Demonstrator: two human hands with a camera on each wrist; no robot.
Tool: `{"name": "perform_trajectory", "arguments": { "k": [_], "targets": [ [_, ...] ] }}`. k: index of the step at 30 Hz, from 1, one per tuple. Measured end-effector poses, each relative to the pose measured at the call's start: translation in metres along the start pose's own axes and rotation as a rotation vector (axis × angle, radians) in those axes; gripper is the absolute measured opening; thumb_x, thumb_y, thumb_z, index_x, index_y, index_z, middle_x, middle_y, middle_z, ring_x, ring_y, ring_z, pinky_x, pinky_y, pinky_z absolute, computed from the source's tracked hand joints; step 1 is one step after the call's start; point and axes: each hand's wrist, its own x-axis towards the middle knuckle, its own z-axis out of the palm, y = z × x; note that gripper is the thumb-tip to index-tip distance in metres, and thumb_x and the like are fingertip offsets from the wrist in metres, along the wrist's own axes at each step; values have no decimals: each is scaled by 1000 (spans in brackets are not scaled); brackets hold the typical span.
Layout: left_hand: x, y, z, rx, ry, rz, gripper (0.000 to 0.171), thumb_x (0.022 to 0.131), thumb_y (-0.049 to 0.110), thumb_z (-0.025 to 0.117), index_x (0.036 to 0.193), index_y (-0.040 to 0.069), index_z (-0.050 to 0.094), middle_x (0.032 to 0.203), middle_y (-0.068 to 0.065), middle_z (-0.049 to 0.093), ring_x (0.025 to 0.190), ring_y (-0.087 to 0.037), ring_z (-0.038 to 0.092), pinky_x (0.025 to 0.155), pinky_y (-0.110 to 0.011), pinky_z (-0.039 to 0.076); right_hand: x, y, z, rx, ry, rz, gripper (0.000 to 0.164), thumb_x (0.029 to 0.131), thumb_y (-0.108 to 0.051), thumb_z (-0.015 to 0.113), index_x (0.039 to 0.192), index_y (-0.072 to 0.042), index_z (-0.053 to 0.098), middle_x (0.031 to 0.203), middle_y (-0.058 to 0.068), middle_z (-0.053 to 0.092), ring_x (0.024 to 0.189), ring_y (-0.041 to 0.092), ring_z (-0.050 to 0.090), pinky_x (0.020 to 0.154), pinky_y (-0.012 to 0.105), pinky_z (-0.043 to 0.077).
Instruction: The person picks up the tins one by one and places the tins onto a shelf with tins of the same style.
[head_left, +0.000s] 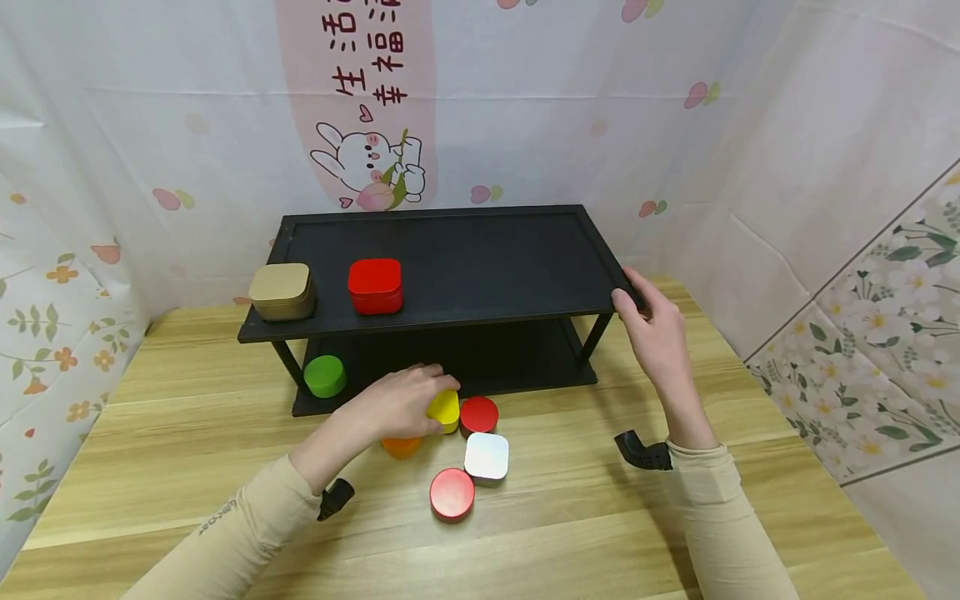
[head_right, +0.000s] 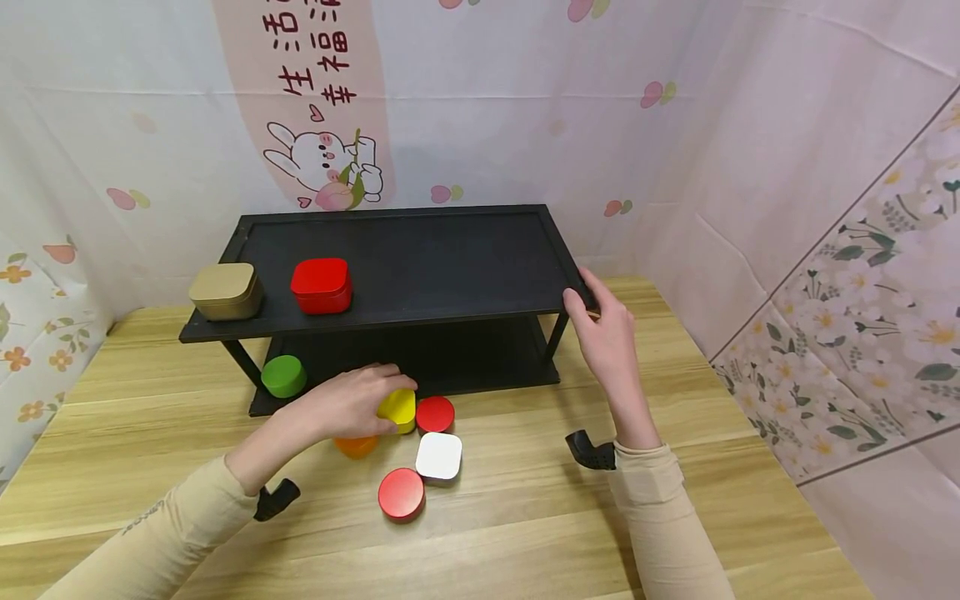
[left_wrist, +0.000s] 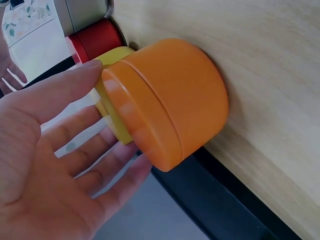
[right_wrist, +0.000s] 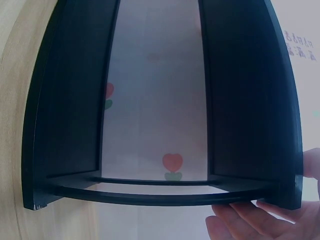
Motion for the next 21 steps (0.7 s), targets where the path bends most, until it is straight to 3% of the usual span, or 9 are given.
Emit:
{"name": "perform_trajectory", "arguments": {
  "k": [5, 14, 21],
  "targets": [
    [-4, 0, -2, 13, 43, 18, 51, 83, 22, 83, 131, 17, 67, 129, -11, 66, 114, -30, 63, 96, -51, 57, 0, -1, 0, 5, -1, 3, 59, 105, -53, 46, 157, -27, 44, 154, 13, 54, 117, 31, 66, 84, 18, 44],
    [-12, 2, -8, -4, 84, 51, 51, 83, 22, 82, 131, 18, 68, 128, -9, 65, 114, -29, 61, 88, -52, 59, -1, -2, 0, 7, 1, 5, 57, 105, -52, 48, 157, -28, 44, 154, 12, 54, 118, 31, 65, 83, 18, 43],
    [-21, 13, -19, -17, 115, 110, 49, 84, 25, 82, 130, 18, 69, 124, -5, 66, 110, -23, 60, 84, -43, 59, -1, -1, 0, 16, -5, 2, 57, 105, -51, 48, 157, -30, 43, 155, 12, 53, 120, 32, 65, 84, 17, 43]
  ]
}}
